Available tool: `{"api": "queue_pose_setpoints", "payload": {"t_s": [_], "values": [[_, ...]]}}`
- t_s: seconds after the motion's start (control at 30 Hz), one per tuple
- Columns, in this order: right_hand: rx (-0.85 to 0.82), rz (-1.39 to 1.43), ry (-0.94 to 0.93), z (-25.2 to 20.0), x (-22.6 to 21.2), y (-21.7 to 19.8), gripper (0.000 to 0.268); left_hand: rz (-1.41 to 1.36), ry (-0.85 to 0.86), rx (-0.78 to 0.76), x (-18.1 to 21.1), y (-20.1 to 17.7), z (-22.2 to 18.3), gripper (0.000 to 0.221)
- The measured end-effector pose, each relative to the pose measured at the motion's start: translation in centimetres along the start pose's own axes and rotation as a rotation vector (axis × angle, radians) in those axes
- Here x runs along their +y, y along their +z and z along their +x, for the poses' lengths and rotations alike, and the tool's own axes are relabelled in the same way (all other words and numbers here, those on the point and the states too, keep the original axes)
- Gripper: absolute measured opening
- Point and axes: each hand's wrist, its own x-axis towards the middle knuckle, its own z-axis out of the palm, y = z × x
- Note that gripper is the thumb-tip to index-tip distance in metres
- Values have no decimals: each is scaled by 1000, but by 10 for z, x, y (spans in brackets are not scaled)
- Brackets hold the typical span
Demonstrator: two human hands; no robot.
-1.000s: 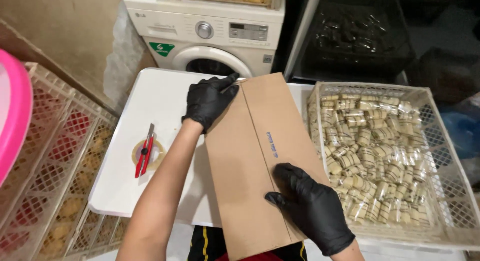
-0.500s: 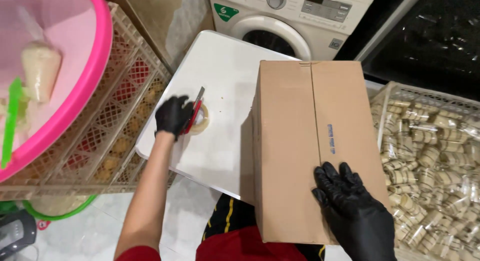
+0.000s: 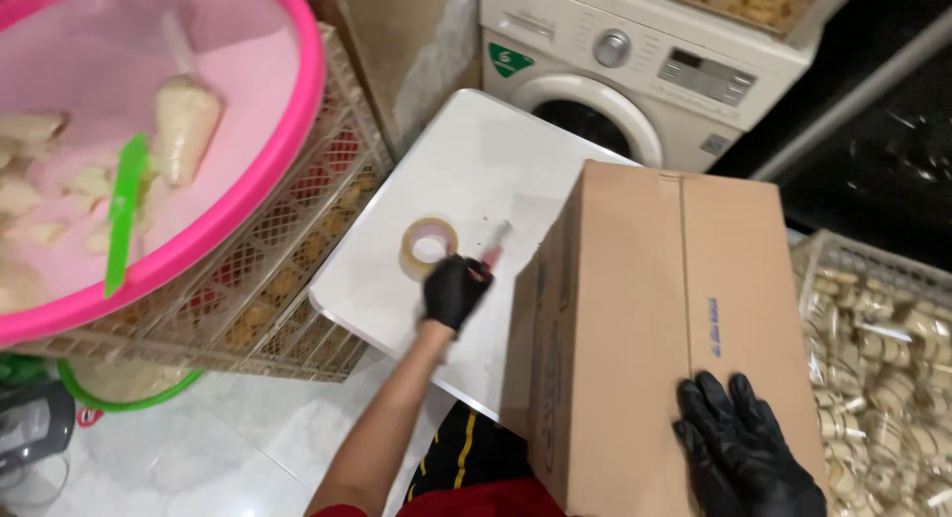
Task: Opening cardboard boxes, sealing them with tape, and filling them with packaged goods from a crate.
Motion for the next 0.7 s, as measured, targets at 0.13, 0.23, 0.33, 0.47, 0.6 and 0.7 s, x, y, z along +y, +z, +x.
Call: {"api": "queue_pose_setpoints", "payload": {"t_s": [0.13, 0.23, 0.33, 0.47, 0.6, 0.7], "values": [[278, -123, -243, -21, 4, -13, 65, 234, 183, 18, -10, 53, -32, 15], [-277, 103, 342, -3, 27, 18, 68, 184, 271, 169, -5, 37, -40, 46], [27, -24, 201, -19, 40, 45, 72, 220, 186, 206, -2, -18, -15, 78], [-140, -232, 168, -19, 63, 57, 77, 186, -80, 192, -25, -45, 23, 125], [293, -231, -414, -20, 38, -37, 76, 182, -162, -110, -32, -56, 50, 123], [258, -45, -205, -32, 12, -73, 72, -30, -204, -177, -17, -71, 51, 111]]}}
